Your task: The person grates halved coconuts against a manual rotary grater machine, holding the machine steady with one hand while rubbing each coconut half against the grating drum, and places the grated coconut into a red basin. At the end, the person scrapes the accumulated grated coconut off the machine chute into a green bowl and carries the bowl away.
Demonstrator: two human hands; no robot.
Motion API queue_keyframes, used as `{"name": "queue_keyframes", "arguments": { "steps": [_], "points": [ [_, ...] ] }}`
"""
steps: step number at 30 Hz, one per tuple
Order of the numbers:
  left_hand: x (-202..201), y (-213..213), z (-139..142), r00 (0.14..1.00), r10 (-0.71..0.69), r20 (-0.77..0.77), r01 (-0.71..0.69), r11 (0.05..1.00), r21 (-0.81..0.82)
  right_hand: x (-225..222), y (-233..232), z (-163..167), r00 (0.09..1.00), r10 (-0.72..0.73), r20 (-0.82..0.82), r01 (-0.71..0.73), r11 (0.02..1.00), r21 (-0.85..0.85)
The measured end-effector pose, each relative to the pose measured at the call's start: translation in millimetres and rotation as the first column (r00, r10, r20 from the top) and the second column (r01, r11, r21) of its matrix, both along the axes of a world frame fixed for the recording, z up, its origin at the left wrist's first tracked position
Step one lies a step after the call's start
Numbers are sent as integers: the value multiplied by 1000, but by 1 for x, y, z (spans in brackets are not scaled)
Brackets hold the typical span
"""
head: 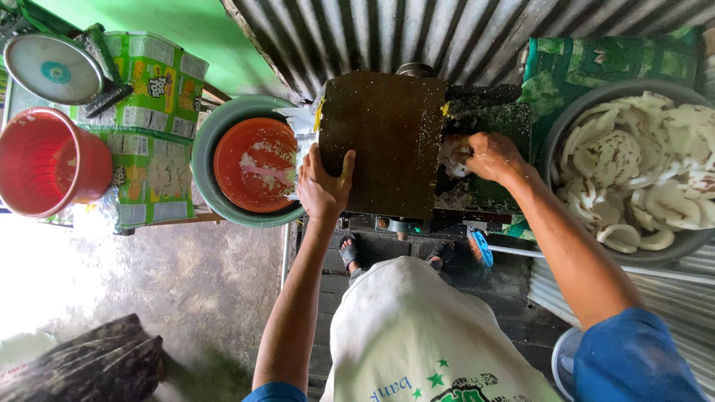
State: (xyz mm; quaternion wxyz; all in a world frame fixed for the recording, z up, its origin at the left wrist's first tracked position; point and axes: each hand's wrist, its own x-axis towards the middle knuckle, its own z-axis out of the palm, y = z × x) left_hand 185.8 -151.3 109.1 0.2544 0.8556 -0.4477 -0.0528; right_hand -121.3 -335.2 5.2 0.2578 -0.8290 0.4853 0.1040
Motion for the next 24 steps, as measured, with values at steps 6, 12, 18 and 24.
{"name": "queue_keyframes", "arguments": {
  "steps": [6, 12, 18, 24],
  "points": [
    [1, -2, 1, 1000, 11, -5, -11, 1000, 10, 7, 4, 0, 996, 26, 90, -22, 999, -45],
    [2, 0, 2, 1000, 18, -20, -17, 999, 46, 11, -7, -8, 996, 52, 74, -53, 999, 1],
    [5, -1, -4, 1000, 13, -18, -11, 997, 72, 16, -4, -8, 998, 44, 47, -43, 999, -14],
    [4, 4, -7, 1000, -2, -14, 3, 999, 42, 1, 6, 15, 853, -267, 449, 163, 952, 258]
  ]
}}
